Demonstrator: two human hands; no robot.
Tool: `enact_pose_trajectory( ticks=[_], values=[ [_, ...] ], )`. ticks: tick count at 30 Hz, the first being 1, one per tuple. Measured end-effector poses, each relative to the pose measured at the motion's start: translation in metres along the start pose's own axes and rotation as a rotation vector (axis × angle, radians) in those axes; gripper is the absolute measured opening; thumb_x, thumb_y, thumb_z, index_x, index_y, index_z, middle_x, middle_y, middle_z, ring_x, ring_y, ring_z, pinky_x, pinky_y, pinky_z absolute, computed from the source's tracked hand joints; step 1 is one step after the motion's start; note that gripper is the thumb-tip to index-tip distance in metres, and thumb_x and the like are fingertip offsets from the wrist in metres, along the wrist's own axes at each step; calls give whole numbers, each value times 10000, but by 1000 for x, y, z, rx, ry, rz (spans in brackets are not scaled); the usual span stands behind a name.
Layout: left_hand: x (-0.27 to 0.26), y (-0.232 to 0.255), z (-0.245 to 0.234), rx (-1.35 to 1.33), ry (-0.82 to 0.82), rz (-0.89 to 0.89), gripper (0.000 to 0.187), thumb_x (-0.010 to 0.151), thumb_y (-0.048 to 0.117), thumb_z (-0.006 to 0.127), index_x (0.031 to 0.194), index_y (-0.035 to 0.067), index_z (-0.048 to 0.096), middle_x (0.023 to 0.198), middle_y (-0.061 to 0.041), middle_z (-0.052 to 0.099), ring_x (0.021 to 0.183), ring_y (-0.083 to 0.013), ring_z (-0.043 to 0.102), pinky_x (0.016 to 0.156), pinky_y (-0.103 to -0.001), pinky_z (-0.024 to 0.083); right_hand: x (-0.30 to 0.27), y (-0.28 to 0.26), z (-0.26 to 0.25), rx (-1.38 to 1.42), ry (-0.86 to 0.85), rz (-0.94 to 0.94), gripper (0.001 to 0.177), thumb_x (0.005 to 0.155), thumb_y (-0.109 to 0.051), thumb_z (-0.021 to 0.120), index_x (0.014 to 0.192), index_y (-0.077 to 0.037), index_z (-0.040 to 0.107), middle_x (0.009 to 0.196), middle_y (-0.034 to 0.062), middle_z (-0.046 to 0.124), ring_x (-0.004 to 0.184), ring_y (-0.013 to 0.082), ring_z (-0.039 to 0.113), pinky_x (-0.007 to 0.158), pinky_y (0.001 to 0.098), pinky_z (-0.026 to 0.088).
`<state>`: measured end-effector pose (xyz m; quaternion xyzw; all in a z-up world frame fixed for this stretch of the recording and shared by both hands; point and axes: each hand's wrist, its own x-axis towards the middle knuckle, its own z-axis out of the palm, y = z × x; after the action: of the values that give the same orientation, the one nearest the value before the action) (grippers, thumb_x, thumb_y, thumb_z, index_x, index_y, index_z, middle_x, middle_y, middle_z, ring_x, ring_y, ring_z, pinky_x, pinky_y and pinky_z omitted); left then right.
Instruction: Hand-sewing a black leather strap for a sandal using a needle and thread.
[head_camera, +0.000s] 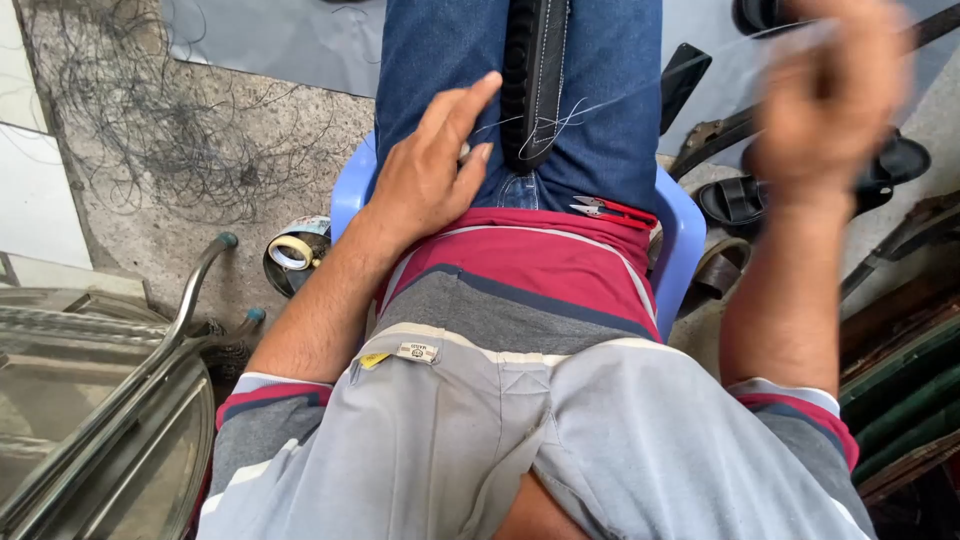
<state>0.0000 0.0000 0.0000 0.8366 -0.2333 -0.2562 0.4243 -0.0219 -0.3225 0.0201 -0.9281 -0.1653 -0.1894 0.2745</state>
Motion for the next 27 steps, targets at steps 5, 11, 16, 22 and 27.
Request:
enact_pose_trajectory(
  ticks=[5,11,16,22,27],
  values=[
    [6,3,1,195,-59,-47,399,928,205,458,1311,134,370,1134,-86,513,853,-351,595,571,-499,479,-2,-40,52,205,-427,118,324,925,-48,645,1230,-17,541,1190,183,579,1029,339,572,867,408,460],
    [9,17,-27,-55,-201,83,205,935,185,448,992,92,621,1303,-143,367,1130,-303,450,875,-433,359,0,-41,75,340,-406,166,90,935,-68,584,1009,-21,603,895,84,632,752,253,585,673,340,446],
    [-5,43,-67,-860,-384,347,236,960,158,432,950,16,620,1441,-235,260,1307,-329,418,1170,-453,309,4,-45,76,399,-392,244,68,946,-69,603,992,-27,631,763,37,582,584,147,493,570,274,410],
    [14,32,-30,-5,-120,-91,699,783,561,595,1347,227,351,1324,-29,481,749,-146,600,778,-299,437,3,-47,76,445,-399,330,74,940,-78,604,1002,-50,633,714,21,554,546,114,441,547,248,375],
    [16,-3,8,134,-89,-140,414,939,372,468,1342,326,387,668,-106,631,668,-320,613,563,-433,433,-5,-44,78,477,-347,240,85,922,-21,637,999,-38,666,784,46,623,614,151,519,594,267,408]
  ],
)
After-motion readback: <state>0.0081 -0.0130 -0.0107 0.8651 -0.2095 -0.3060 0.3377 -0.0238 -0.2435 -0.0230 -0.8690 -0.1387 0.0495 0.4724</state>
